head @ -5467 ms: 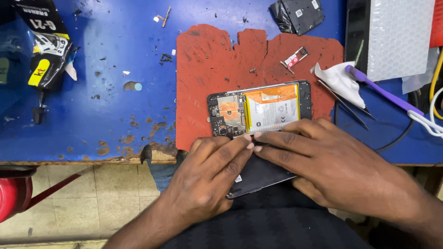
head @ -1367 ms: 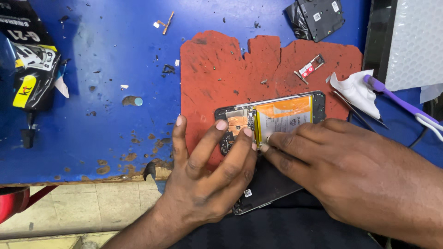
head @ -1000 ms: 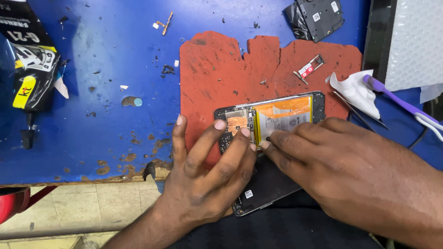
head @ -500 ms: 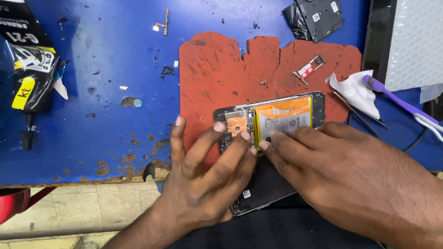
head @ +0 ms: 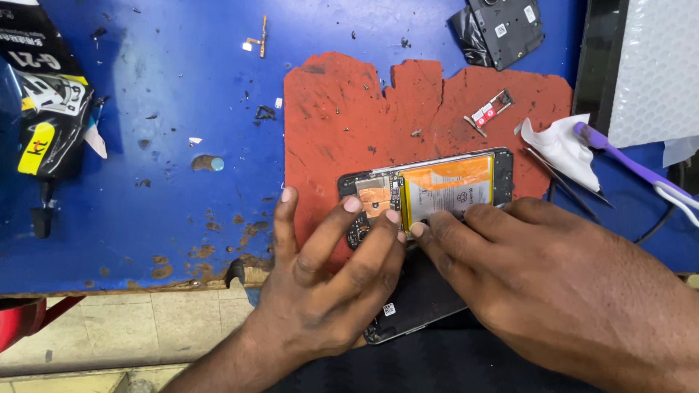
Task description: The person disassembles a smartphone, removes the battery, cleans the internal components with a cloth, and reassembles the device by placing the back cover and camera module back into position.
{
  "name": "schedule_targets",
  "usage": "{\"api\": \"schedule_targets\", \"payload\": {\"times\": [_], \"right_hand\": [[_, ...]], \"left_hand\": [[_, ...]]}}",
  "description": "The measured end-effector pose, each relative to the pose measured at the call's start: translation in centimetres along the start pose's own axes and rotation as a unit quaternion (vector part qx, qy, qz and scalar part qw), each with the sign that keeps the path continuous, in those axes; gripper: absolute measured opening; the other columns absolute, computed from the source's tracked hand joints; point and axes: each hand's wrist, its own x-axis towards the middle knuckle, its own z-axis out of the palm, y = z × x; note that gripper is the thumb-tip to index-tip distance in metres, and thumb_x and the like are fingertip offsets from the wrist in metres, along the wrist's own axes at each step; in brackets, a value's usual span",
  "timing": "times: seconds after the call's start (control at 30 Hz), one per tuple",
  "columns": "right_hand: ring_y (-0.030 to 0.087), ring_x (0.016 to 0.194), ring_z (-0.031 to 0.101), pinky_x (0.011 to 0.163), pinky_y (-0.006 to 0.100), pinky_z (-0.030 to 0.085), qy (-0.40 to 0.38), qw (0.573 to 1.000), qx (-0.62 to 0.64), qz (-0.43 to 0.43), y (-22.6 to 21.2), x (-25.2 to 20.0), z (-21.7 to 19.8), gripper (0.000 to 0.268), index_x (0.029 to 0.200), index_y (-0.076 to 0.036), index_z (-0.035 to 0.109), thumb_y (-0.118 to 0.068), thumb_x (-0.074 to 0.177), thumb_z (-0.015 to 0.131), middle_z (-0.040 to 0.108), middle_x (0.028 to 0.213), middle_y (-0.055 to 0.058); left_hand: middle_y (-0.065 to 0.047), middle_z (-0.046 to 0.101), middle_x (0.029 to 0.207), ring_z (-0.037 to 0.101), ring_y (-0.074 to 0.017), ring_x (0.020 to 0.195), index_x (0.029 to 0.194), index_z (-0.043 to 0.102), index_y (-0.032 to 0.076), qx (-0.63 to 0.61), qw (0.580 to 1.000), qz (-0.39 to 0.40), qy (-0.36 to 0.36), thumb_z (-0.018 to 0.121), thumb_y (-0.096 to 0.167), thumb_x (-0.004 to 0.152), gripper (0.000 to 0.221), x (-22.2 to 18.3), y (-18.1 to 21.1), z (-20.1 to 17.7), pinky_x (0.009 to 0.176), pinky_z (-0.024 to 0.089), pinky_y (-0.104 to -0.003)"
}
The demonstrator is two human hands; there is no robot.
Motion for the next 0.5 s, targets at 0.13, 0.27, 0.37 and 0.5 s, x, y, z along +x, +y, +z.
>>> {"api": "schedule_targets", "payload": {"times": [0.13,0.27,0.37,0.5], "right_hand": [[0.028,0.116,0.062,0.088,0.042,0.053,-0.014,1.0,0.017,0.001,0.04,0.01,0.07,0.056,0.126,0.007,0.061,-0.024,0.08,0.057,0.062,0.13,0.018],[0.028,0.117,0.062,0.091,0.042,0.053,-0.004,1.0,0.018,0.008,0.03,0.01,0.16,0.058,0.129,0.006,0.061,-0.026,0.081,0.056,0.062,0.131,0.017],[0.028,0.116,0.062,0.09,0.042,0.053,-0.006,1.0,0.016,-0.006,0.12,0.0,0.22,0.059,0.128,0.008,0.061,-0.026,0.079,0.056,0.062,0.13,0.018],[0.028,0.115,0.062,0.088,0.042,0.052,0.0,1.0,0.027,0.007,0.08,0.1,0.21,0.058,0.128,0.007,0.061,-0.026,0.08,0.056,0.062,0.131,0.017]], "left_hand": [[-0.004,0.048,0.147,0.036,-0.0304,0.145,0.127,0.075,0.01,0.012,1.0,0.006,-0.003,0.064,0.024,0.11,0.024,0.12,0.01,-0.08,0.124,0.021,-0.073],[-0.004,0.051,0.146,0.037,-0.0304,0.146,0.127,0.077,0.01,0.007,1.0,0.014,0.009,0.065,0.018,0.105,0.027,-0.01,-0.19,-0.06,0.123,0.022,-0.074],[-0.003,0.055,0.145,0.04,-0.0291,0.145,0.123,0.078,0.012,-0.005,0.999,0.025,0.032,0.07,0.012,0.104,0.021,-0.21,-0.42,-0.15,0.124,0.025,-0.073],[-0.003,0.056,0.141,0.042,-0.029,0.143,0.117,0.078,0.012,-0.025,0.998,0.017,0.046,0.074,0.011,0.102,0.016,-0.36,-0.38,0.11,0.123,0.026,-0.073]]}}
